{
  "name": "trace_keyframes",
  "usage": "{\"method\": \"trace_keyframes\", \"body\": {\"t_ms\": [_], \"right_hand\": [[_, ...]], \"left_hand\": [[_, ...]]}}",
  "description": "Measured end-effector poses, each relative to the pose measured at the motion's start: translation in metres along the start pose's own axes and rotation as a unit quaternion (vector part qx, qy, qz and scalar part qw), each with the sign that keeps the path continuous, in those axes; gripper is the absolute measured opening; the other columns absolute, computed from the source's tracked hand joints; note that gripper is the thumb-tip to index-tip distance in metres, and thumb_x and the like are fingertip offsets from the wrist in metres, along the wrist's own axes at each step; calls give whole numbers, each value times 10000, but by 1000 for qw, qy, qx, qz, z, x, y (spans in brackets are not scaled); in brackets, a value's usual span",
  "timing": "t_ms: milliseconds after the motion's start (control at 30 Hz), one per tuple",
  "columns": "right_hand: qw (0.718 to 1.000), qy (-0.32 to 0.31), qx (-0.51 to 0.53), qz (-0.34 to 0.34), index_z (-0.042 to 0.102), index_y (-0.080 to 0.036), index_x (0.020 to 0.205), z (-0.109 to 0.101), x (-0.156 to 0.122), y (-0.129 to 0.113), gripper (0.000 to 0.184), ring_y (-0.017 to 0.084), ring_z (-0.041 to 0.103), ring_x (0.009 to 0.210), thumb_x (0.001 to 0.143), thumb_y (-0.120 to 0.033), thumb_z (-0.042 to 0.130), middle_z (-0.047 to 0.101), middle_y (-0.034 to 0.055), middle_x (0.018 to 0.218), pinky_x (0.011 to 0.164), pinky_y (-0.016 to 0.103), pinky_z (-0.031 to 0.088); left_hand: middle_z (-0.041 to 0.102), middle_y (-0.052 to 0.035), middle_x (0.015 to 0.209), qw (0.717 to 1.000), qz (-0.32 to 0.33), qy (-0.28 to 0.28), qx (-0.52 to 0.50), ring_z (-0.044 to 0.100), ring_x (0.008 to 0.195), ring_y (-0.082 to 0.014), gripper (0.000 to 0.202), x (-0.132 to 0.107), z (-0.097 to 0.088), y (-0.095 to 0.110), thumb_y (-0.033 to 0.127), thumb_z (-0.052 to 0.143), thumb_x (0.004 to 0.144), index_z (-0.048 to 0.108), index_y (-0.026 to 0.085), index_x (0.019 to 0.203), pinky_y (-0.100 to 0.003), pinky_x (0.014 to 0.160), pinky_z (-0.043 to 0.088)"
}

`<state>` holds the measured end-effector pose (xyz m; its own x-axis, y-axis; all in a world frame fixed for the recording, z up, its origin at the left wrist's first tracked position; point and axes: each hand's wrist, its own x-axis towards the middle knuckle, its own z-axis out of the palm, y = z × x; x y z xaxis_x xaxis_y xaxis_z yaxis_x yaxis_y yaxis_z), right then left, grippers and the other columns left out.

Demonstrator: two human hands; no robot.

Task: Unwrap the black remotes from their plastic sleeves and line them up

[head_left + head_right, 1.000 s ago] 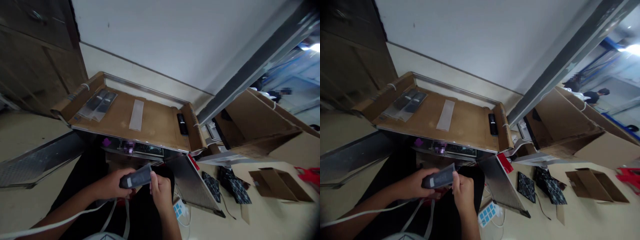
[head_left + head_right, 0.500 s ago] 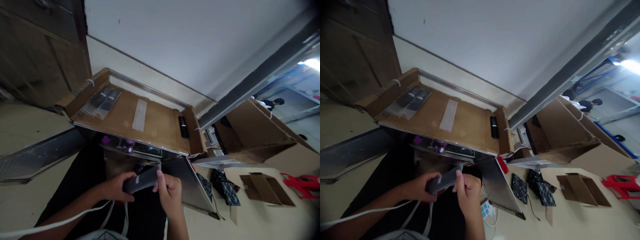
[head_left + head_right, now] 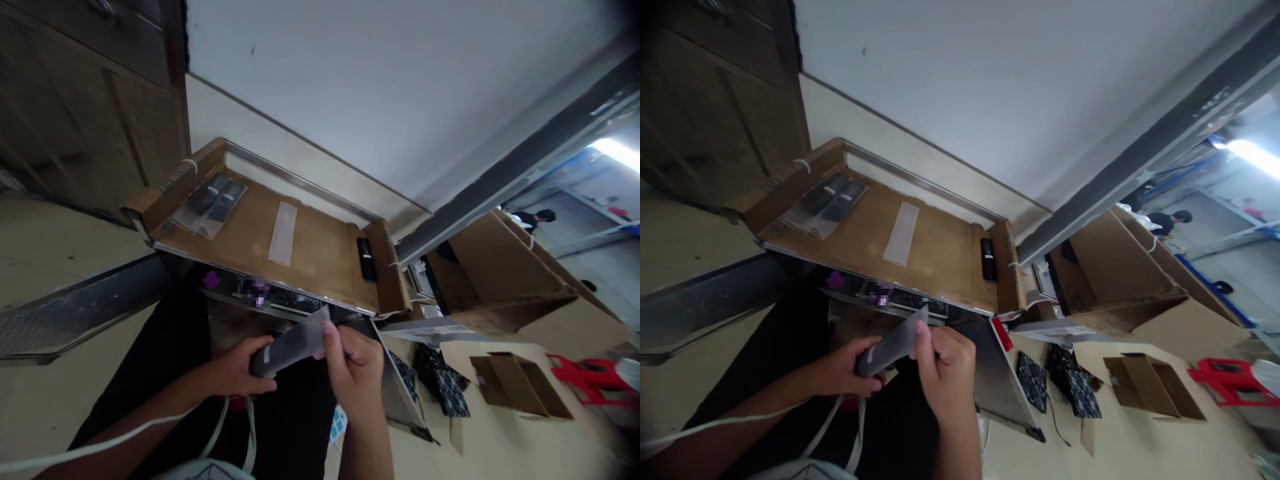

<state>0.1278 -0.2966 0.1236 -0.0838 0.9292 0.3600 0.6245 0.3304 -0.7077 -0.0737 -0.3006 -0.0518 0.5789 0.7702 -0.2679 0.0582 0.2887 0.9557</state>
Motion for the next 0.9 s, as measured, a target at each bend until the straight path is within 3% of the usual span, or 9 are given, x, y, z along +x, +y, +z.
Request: {"method": "trace_keyframes", "body": {"t_ms": [167,333,400,467,500,567,700,800,900], "right_hand": [[999,23,-12,-35,619,-205,580,-10,14,-12,460,108,549,464,1035,-262,571,593,-16,532,504,248,388],[998,33,-19,-59,609,-203,561,-20,23,-20,471,106,490,442,1024,-288,592,537,-13,508,473,264,359],[992,113,-24,-52,608,-204,533,-29,25,-18,500,104,475,422,1017,-331,610,529,-11,485,452,261,349],[970,243,-19,-17,624,-206,523,-41,29,-10,513,108,481,406,996,-404,642,527,-10,463,432,257,354],[955,296,-11,7,628,-207,523,-47,31,-3,512,112,481,400,972,-449,668,517,-12,454,422,256,355],[945,322,26,57,629,-204,549,-58,41,15,484,118,479,407,899,-523,731,501,-18,464,407,252,363],[935,255,207,134,630,-200,699,-61,86,73,364,119,534,495,817,-522,752,572,-27,595,460,235,483],[920,186,287,193,547,-212,715,-41,140,126,291,119,564,538,753,-434,730,575,-43,623,494,228,521],[917,147,235,287,516,-214,726,-6,190,167,190,124,548,515,792,-339,642,538,-52,568,520,245,537]], "left_hand": [[739,-78,1033,1000,-23,-12,-14,714,920,-269,805,-2,-1,7,458,889,659,615,182,1364,-392,841,608],[739,-102,1111,1000,-12,8,-20,719,970,-282,863,0,1,6,435,908,635,607,211,1412,-392,855,606],[741,-106,1106,1000,-5,14,-18,721,950,-277,825,0,1,8,447,895,659,620,202,1397,-390,842,610],[746,-100,1077,1000,2,14,-4,721,933,-273,734,-1,0,10,470,861,707,647,189,1351,-398,844,612],[748,-94,1060,1000,7,14,10,719,943,-275,667,-2,-1,9,477,843,728,672,186,1302,-403,864,609],[753,-81,1048,998,19,38,41,709,997,-288,555,-5,-5,3,498,828,736,717,199,1191,-412,932,592],[753,-88,1108,980,-18,192,52,693,1089,-341,689,-22,-25,-25,625,875,619,727,218,1154,-441,1002,566],[755,-75,967,966,-45,249,58,711,983,-327,719,-41,-47,-45,744,835,613,735,202,1074,-427,930,589],[738,-53,859,958,-49,274,72,700,859,-284,657,-55,-64,-54,792,800,619,727,211,917,-376,836,598]]}}
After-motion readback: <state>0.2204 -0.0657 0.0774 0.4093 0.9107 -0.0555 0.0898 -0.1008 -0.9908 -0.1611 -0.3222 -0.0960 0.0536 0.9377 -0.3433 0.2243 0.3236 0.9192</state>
